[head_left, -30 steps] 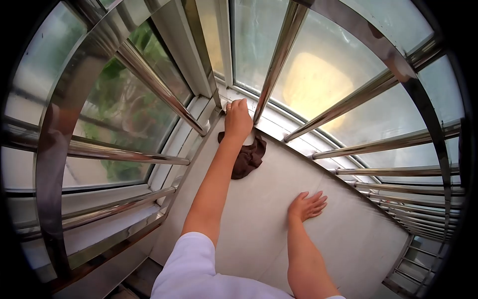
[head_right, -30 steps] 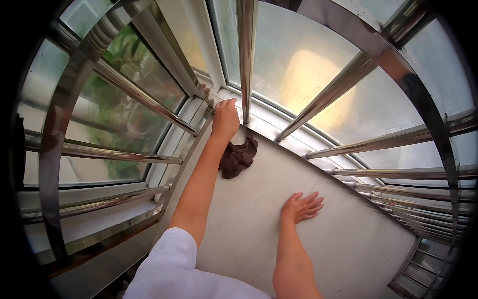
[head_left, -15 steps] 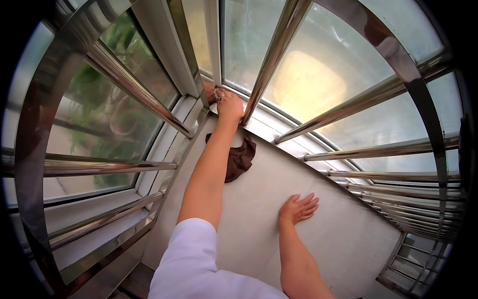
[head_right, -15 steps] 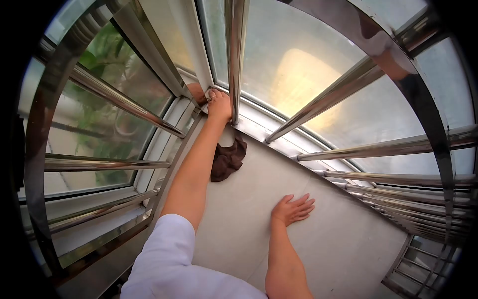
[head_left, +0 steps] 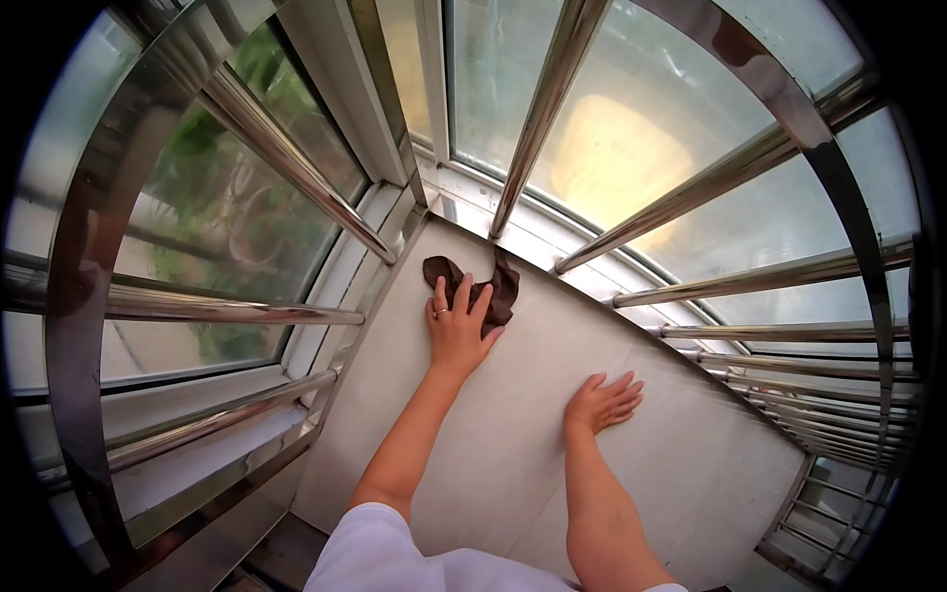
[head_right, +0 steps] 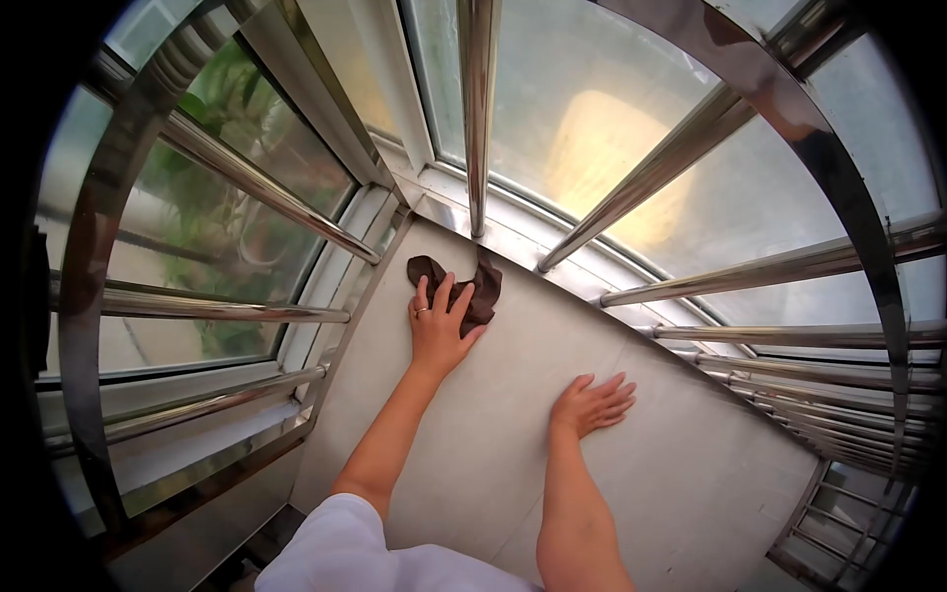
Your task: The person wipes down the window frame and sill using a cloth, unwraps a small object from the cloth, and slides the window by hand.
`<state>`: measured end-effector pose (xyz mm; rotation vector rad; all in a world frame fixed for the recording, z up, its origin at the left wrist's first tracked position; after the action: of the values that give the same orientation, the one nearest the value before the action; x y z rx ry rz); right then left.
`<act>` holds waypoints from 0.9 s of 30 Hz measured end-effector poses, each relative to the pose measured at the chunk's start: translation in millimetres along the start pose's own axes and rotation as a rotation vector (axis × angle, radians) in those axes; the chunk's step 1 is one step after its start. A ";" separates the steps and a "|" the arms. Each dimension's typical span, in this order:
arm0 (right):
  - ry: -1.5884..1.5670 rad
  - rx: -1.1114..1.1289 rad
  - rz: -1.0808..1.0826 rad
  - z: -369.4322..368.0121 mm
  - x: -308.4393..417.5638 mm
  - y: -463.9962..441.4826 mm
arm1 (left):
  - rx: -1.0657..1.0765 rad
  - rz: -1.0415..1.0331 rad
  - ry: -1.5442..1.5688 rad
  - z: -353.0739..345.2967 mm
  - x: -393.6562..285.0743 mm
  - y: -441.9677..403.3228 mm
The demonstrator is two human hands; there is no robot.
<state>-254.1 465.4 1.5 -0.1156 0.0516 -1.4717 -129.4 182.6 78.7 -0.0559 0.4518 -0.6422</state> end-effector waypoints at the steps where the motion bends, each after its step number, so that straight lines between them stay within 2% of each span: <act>1: 0.003 0.006 -0.006 -2.9 -1.4 0.1 | 0.011 -0.048 0.071 -19.7 11.7 4.6; 2: 0.003 0.009 -0.010 -4.1 -1.1 -0.7 | 0.019 -0.096 0.141 -23.3 16.4 3.0; 4: -0.011 0.012 -0.016 -1.4 1.2 -3.4 | -0.150 -0.002 0.256 -11.7 32.3 -14.0; 6: -0.017 0.026 -0.031 -2.4 -1.9 -1.4 | -0.375 0.054 0.282 39.9 22.0 -42.3; 7: -0.008 0.015 -0.026 -3.4 -2.5 -0.6 | -0.401 0.048 0.287 49.9 16.5 -57.9; 9: -0.005 0.000 -0.011 -2.6 1.0 -2.1 | -0.418 0.041 0.337 59.6 -0.4 -94.8; 13: -0.012 0.032 -0.037 -3.7 -1.1 -2.5 | -0.337 -0.164 0.237 29.1 -21.0 -162.1; 15: -0.008 0.031 -0.038 -4.1 -4.3 -1.5 | -0.276 -0.203 0.268 23.7 -25.3 -175.9; 17: 0.001 0.022 -0.029 -5.7 -3.6 -1.7 | -0.346 -0.343 0.146 23.7 -36.8 -174.7; 18: 0.003 0.020 -0.030 -5.2 -3.4 -2.0 | -0.346 -0.343 0.149 22.9 -36.0 -174.8; 20: -0.002 0.025 -0.032 -3.2 -1.5 -1.5 | 0.132 -0.195 -0.187 -29.3 -20.2 -184.2; 22: -0.002 0.025 -0.030 -1.6 -1.8 -1.4 | 0.180 -0.199 -0.117 -42.0 -11.5 -176.5; 24: -0.006 0.023 -0.028 -2.2 -0.2 -1.5 | 0.056 -0.011 0.167 -38.0 7.2 -188.3; 25: -0.001 0.018 -0.021 -2.1 -0.1 -1.3 | 0.279 0.112 0.037 -41.8 5.3 -193.3; 26: 0.007 0.014 -0.012 -1.6 -0.4 -0.7 | 0.280 0.115 0.039 -48.7 0.4 -194.0; 27: 0.010 0.014 -0.008 -1.5 -0.9 -0.3 | 0.276 0.194 -0.123 -60.3 4.9 -194.1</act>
<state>-254.7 466.2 0.0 -0.0974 0.0490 -1.4800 -261.4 29.2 58.9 0.2072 0.2435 -0.5023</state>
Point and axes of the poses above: each hand's wrist, its own y-axis away from the middle knuckle, its own z-axis out of the back of the hand, x = y × z, the point moved 9 cm from there along -y, towards the middle knuckle, and after that the axes turned 12 degrees about z, right-handed, at the moved point
